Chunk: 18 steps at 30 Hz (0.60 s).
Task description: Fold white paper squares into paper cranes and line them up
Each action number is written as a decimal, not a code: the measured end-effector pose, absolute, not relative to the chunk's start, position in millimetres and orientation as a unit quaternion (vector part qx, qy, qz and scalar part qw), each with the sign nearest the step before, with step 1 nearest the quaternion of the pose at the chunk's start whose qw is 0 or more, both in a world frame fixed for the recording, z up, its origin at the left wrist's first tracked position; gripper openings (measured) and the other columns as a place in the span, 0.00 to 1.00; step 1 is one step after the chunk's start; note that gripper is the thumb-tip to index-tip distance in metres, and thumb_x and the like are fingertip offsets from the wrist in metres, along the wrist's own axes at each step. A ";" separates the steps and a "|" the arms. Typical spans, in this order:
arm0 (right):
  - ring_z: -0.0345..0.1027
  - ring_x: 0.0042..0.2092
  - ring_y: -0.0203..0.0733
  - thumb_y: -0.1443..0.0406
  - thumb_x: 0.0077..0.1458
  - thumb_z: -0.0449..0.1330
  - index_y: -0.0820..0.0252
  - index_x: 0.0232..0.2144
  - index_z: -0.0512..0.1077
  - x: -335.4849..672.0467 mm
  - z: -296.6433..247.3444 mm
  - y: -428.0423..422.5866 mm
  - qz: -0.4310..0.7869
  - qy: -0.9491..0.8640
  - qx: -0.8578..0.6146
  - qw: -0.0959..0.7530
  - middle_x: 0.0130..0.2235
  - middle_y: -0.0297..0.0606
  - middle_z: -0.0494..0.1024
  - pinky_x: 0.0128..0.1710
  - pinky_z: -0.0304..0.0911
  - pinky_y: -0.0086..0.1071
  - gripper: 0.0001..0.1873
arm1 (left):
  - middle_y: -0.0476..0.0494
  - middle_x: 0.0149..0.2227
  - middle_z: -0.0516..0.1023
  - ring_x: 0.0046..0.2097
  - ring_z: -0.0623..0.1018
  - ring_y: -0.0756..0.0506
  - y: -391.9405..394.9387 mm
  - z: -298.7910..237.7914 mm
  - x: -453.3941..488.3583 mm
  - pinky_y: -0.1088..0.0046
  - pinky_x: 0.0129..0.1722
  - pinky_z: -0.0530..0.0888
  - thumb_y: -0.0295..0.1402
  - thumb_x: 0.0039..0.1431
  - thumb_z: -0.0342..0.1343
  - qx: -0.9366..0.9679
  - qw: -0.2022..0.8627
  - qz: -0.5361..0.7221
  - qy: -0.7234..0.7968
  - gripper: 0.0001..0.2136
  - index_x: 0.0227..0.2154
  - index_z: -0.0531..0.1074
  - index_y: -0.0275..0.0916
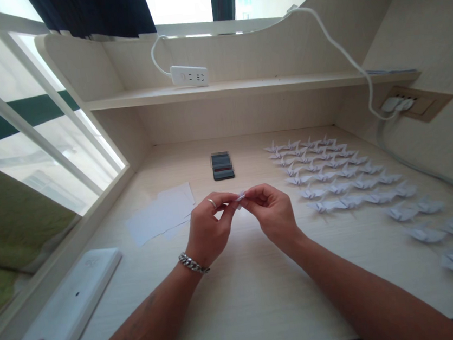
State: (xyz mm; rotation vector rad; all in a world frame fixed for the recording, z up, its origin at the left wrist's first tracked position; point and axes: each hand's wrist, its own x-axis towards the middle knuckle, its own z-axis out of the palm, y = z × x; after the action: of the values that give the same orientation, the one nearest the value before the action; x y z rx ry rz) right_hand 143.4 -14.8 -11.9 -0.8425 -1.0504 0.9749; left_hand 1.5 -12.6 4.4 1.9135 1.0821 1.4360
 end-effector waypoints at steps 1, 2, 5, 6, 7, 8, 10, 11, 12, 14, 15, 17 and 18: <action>0.76 0.34 0.40 0.63 0.43 0.72 0.58 0.28 0.75 143.5 -12.5 -14.6 0.431 -0.469 -0.375 0.674 0.30 0.34 0.81 0.38 0.73 0.35 0.11 | 0.42 0.37 0.81 0.39 0.80 0.45 -12.4 4.5 1.7 0.69 0.41 0.78 0.33 0.57 0.61 0.704 0.264 0.530 0.394 0.05 0.35 0.79 0.39; 0.76 0.34 0.40 0.63 0.43 0.72 0.58 0.28 0.75 143.7 -13.1 -14.5 0.426 -0.472 -0.375 0.675 0.30 0.33 0.81 0.38 0.73 0.34 0.10 | 0.42 0.38 0.81 0.40 0.80 0.44 -12.2 4.7 1.8 0.69 0.42 0.78 0.33 0.57 0.61 0.701 0.276 0.529 0.390 0.06 0.35 0.79 0.38; 0.76 0.34 0.39 0.65 0.47 0.70 0.58 0.29 0.76 144.3 -14.5 -15.9 0.392 -0.498 -0.382 0.672 0.31 0.33 0.81 0.39 0.73 0.33 0.06 | 0.40 0.39 0.82 0.41 0.80 0.44 -10.5 6.2 0.8 0.69 0.42 0.78 0.35 0.58 0.60 0.679 0.329 0.521 0.398 0.08 0.36 0.79 0.37; 0.76 0.35 0.39 0.66 0.48 0.69 0.58 0.30 0.77 144.6 -14.6 -16.9 0.375 -0.512 -0.389 0.668 0.31 0.33 0.81 0.39 0.73 0.33 0.05 | 0.40 0.38 0.82 0.40 0.80 0.44 -9.5 7.0 -0.2 0.68 0.41 0.78 0.36 0.59 0.59 0.670 0.347 0.515 0.407 0.09 0.35 0.79 0.36; 0.76 0.35 0.39 0.67 0.49 0.68 0.57 0.30 0.77 145.0 -14.5 -18.1 0.357 -0.527 -0.397 0.661 0.31 0.34 0.82 0.40 0.73 0.34 0.03 | 0.40 0.37 0.82 0.39 0.81 0.44 -8.4 7.7 -1.4 0.68 0.41 0.78 0.37 0.58 0.60 0.664 0.360 0.507 0.415 0.10 0.34 0.79 0.35; 0.76 0.35 0.39 0.67 0.51 0.67 0.57 0.30 0.77 145.4 -14.1 -19.5 0.336 -0.543 -0.407 0.653 0.32 0.34 0.82 0.40 0.73 0.33 0.02 | 0.40 0.36 0.82 0.38 0.81 0.44 -7.1 8.4 -2.9 0.69 0.41 0.77 0.38 0.58 0.60 0.663 0.369 0.497 0.421 0.10 0.33 0.79 0.35; 0.77 0.36 0.40 0.68 0.52 0.65 0.57 0.31 0.78 146.5 -12.6 -22.2 0.294 -0.575 -0.423 0.635 0.32 0.34 0.82 0.41 0.72 0.33 0.02 | 0.41 0.35 0.83 0.38 0.81 0.44 -4.6 9.3 -5.8 0.69 0.40 0.77 0.38 0.56 0.62 0.665 0.386 0.481 0.421 0.10 0.33 0.79 0.35; 0.77 0.36 0.40 0.68 0.53 0.65 0.57 0.31 0.78 147.1 -11.7 -23.3 0.272 -0.589 -0.429 0.628 0.32 0.34 0.82 0.41 0.72 0.33 0.02 | 0.42 0.35 0.83 0.38 0.81 0.44 -3.7 9.7 -7.0 0.69 0.40 0.77 0.38 0.56 0.62 0.668 0.392 0.475 0.418 0.10 0.33 0.79 0.36; 0.77 0.36 0.40 0.68 0.53 0.65 0.57 0.31 0.79 147.7 -10.8 -24.1 0.253 -0.601 -0.434 0.622 0.33 0.34 0.82 0.41 0.72 0.33 0.03 | 0.42 0.35 0.83 0.38 0.81 0.44 -3.1 10.0 -7.9 0.69 0.40 0.77 0.38 0.56 0.62 0.672 0.394 0.470 0.415 0.10 0.33 0.79 0.36; 0.77 0.36 0.40 0.69 0.54 0.64 0.56 0.31 0.79 148.7 -9.4 -25.0 0.221 -0.619 -0.440 0.612 0.33 0.34 0.82 0.41 0.72 0.32 0.04 | 0.42 0.36 0.83 0.39 0.81 0.44 -3.1 10.6 -8.6 0.69 0.41 0.78 0.38 0.57 0.62 0.687 0.370 0.470 0.413 0.09 0.33 0.79 0.36; 0.77 0.36 0.40 0.69 0.54 0.64 0.56 0.31 0.79 149.0 -9.0 -25.1 0.209 -0.625 -0.443 0.608 0.33 0.34 0.82 0.41 0.71 0.32 0.03 | 0.42 0.37 0.82 0.39 0.80 0.45 -3.6 11.0 -8.6 0.69 0.41 0.77 0.37 0.57 0.61 0.700 0.341 0.472 0.414 0.09 0.33 0.79 0.36; 0.77 0.35 0.40 0.68 0.55 0.64 0.56 0.32 0.78 149.3 -8.8 -25.0 0.192 -0.632 -0.447 0.603 0.32 0.34 0.82 0.41 0.71 0.32 0.03 | 0.42 0.38 0.81 0.39 0.80 0.45 -5.1 11.9 -8.1 0.69 0.42 0.77 0.35 0.59 0.59 0.736 0.258 0.474 0.409 0.07 0.34 0.78 0.37; 0.77 0.35 0.40 0.68 0.55 0.64 0.57 0.32 0.78 149.2 -8.9 -24.9 0.186 -0.635 -0.448 0.601 0.33 0.34 0.82 0.41 0.72 0.32 0.03 | 0.42 0.38 0.81 0.39 0.79 0.46 -5.8 12.3 -7.9 0.69 0.42 0.76 0.33 0.60 0.58 0.754 0.214 0.472 0.403 0.06 0.34 0.77 0.37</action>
State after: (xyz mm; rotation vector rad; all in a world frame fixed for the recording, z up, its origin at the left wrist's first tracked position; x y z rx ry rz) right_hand 149.2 -24.9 -8.9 -1.0377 -1.4714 0.4309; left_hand -7.9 -5.8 12.3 2.0921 1.1173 1.3099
